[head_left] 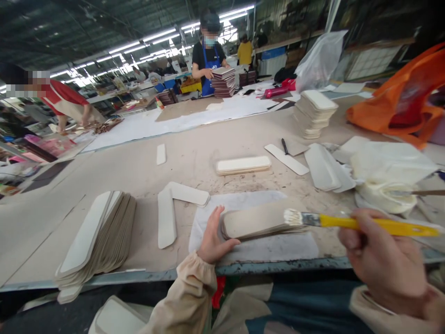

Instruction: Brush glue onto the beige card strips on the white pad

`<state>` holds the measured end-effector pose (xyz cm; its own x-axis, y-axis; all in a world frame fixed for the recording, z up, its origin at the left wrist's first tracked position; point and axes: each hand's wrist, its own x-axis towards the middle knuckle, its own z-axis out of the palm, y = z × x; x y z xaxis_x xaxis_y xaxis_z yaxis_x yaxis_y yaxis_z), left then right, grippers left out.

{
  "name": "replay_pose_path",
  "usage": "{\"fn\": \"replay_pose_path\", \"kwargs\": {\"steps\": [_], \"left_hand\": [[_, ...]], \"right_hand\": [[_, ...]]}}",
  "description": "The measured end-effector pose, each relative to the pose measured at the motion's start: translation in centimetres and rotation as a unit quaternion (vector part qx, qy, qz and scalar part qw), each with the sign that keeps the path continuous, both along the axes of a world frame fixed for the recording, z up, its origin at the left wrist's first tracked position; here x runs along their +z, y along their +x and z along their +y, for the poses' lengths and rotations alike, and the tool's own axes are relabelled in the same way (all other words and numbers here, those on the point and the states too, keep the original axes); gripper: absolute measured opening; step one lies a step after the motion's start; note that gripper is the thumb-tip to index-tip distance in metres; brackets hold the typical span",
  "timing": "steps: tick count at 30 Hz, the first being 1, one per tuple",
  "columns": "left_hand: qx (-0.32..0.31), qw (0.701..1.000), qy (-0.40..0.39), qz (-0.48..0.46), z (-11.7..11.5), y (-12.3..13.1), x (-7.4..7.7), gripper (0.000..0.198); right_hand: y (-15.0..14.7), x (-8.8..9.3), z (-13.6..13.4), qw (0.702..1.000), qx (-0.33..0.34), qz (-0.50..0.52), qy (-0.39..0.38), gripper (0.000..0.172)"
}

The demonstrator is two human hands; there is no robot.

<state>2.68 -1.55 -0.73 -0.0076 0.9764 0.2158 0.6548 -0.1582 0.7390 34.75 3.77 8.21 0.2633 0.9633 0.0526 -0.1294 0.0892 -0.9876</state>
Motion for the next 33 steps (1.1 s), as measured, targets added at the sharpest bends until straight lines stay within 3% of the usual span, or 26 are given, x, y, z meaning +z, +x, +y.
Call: {"fn": "replay_pose_path", "kwargs": {"steps": [6,15,24,33], "left_hand": [[-0.040,0.999,0.001,-0.019,0.7,0.5,0.2,0.099],[-0.025,0.999,0.005,-0.018,0.7,0.9,0.3,0.104],[-0.027,0.999,0.016,-0.017,0.6,0.9,0.2,0.107],[-0.024,1.000,0.019,-0.004,0.6,0.7,0.0,0.101]], "right_hand": [[-7.4,-1.3,0.2,0.988,0.147,-0.028,-0.027,0.030],[-12.1,-2.3,0.6,0.964,0.221,-0.150,-0.008,0.033],[-11.9,-2.8,0.9,0.943,0.211,-0.259,0.010,0.048],[-7.1,-2.9,2.4,0.943,0.108,-0.314,-0.008,0.051]]}}
